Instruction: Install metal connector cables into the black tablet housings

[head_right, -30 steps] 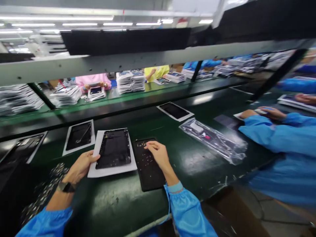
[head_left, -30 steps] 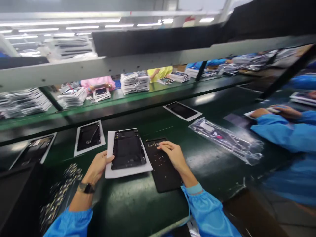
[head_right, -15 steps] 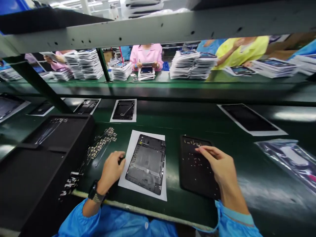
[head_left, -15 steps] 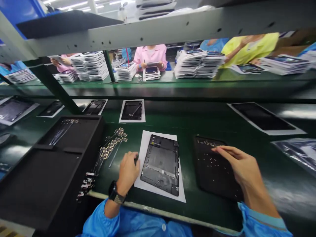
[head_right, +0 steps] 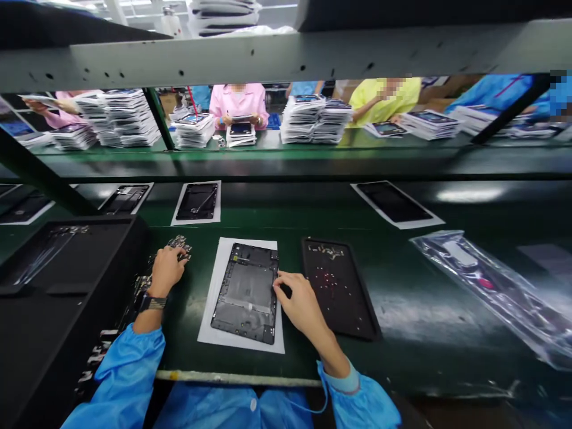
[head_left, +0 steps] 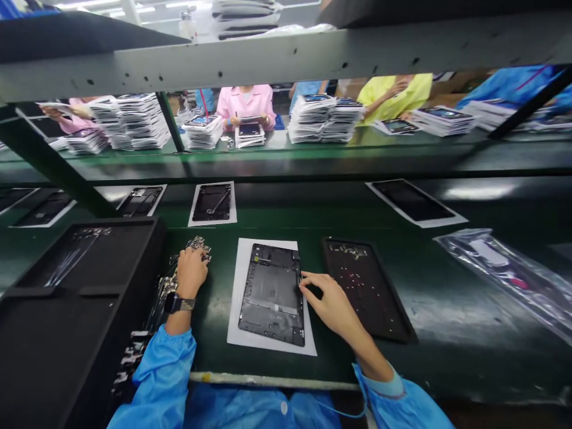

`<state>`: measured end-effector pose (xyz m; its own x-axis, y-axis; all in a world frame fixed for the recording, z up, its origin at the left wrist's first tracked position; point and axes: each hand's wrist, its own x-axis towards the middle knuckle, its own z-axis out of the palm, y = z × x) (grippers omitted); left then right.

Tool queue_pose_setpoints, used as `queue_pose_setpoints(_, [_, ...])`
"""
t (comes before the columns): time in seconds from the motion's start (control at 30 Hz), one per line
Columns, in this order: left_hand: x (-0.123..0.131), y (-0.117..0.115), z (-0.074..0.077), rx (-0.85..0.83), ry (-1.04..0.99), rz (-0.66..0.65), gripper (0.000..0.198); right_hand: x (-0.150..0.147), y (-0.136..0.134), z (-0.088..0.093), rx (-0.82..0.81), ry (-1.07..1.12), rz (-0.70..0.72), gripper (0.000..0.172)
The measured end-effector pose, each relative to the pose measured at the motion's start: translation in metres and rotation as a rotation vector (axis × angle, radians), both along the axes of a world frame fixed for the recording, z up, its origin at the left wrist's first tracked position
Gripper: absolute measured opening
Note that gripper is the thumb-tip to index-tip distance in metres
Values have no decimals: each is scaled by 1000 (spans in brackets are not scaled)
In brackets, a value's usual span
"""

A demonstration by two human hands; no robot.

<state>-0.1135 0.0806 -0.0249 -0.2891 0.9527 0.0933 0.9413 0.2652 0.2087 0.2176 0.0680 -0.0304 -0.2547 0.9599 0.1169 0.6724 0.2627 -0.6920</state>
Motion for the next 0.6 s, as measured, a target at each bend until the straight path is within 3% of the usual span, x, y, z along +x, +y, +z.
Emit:
queue_pose_setpoints(0.17, [-4, 4, 7, -13, -59, -41, 8, -4, -1, -9, 4, 5, -47, 16])
queue_pose_setpoints(0.27, [-4, -1, 25, 13, -176, -31, 13, -5, 1, -11, 15, 60, -30, 14])
queue_pose_setpoints(0.4, [1, -28, 75, 222, -647, 34, 11, -6, 4, -8, 59, 154, -30, 12])
queue_pose_setpoints(0.5, [10, -49, 110, 443, -1037, 42, 24, -7, 3, 2, 65, 196, -35, 13])
queue_pose_setpoints(0.6, [22, -52, 114, 537, -1308, 38, 29, -13, -1, 15, 19, 227, 8, 13])
